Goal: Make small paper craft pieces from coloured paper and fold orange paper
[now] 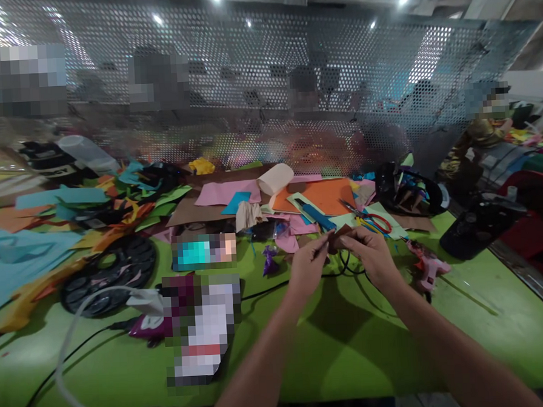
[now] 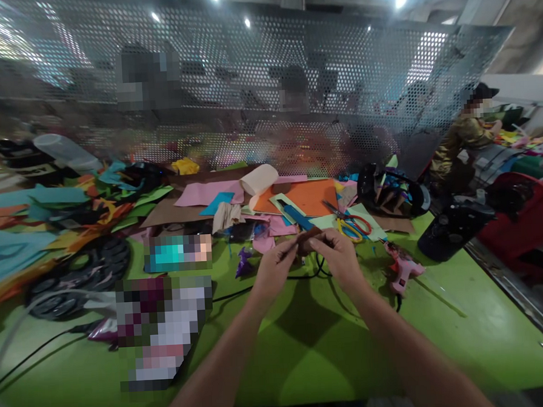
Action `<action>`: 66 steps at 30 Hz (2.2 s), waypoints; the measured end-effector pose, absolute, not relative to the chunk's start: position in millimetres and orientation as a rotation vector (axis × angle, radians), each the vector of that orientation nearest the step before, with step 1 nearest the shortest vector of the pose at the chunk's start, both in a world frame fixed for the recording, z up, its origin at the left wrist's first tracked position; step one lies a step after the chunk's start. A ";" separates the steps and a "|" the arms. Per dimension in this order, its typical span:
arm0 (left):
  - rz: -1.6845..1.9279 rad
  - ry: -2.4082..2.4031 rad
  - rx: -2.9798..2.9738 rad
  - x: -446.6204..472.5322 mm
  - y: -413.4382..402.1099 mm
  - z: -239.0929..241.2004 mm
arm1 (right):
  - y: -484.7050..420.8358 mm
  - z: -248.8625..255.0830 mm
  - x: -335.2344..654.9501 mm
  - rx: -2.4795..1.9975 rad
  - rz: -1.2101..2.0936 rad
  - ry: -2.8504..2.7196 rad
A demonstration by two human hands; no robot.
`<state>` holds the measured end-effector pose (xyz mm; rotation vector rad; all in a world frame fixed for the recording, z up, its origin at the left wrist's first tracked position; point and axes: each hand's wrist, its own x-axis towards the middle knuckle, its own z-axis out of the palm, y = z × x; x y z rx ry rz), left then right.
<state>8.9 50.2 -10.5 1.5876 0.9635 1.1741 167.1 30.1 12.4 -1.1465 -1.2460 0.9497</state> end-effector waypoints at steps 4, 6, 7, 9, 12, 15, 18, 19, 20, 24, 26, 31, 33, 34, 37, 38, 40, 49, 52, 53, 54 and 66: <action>1.193 0.988 1.940 7.2 46.9 -6.3 | 31.1 13.3 164.9 -1.090 1.063 -1.096; 1.183 1.023 2.088 6.4 45.7 -5.6 | 31.3 16.0 163.6 -1.098 1.067 -1.046; 1.177 1.038 2.146 6.2 45.3 -5.6 | 31.4 17.4 163.1 -1.102 1.070 -1.028; 1.162 1.044 2.247 6.0 45.0 -6.3 | 31.5 19.5 162.7 -1.104 1.079 -1.010; 1.148 1.020 2.353 5.8 45.2 -7.2 | 31.7 19.8 163.2 -1.089 1.108 -0.974; 1.166 1.011 2.384 5.4 46.0 -8.2 | 32.3 16.6 164.3 -1.069 1.150 -0.919; 1.190 1.017 2.390 4.9 47.2 -10.2 | 33.9 11.2 166.2 -1.087 1.130 -0.872; 1.199 1.024 2.393 4.8 47.6 -11.1 | 34.5 9.5 167.0 -1.098 1.120 -0.862; 1.205 1.036 2.396 4.7 47.9 -11.8 | 35.0 8.1 167.7 -1.106 1.113 -0.856; 1.193 1.078 2.413 4.8 48.1 -13.1 | 34.8 9.1 169.3 -1.100 1.136 -0.899; 1.181 1.065 2.410 5.2 47.5 -12.2 | 33.9 12.7 168.9 -1.119 1.134 -0.939; 1.203 0.996 2.206 5.9 46.6 -7.8 | 32.7 20.4 167.1 -1.103 1.192 -0.981; 1.211 0.999 2.069 5.4 47.1 -6.9 | 32.9 20.9 167.7 -1.095 1.201 -0.985; 1.212 1.008 2.000 4.9 47.6 -6.7 | 33.2 20.6 168.4 -1.101 1.198 -0.983; 1.198 1.045 1.832 3.2 49.2 -6.8 | 34.5 18.4 171.2 -1.137 1.157 -0.966; 1.196 1.053 1.788 2.6 49.6 -6.7 | 34.9 17.6 172.1 -1.151 1.144 -0.961; 1.202 1.055 1.723 1.8 50.2 -6.2 | 35.5 16.2 173.3 -1.172 1.135 -0.949; 1.188 1.046 1.606 1.5 50.2 -1.3 | 37.5 17.0 173.8 -1.170 1.099 -0.931; 1.186 1.058 1.612 0.9 49.8 -0.8 | 37.2 18.0 173.6 -1.188 1.084 -0.933; 1.184 1.065 1.620 0.7 49.7 -1.2 | 36.9 18.2 173.5 -1.188 1.083 -0.939; 1.183 1.070 1.627 0.6 49.8 -1.7 | 36.5 18.2 173.3 -1.184 1.079 -0.946; 1.174 1.071 1.496 1.9 51.2 -2.9 | 31.2 19.0 169.9 -1.110 1.046 -1.070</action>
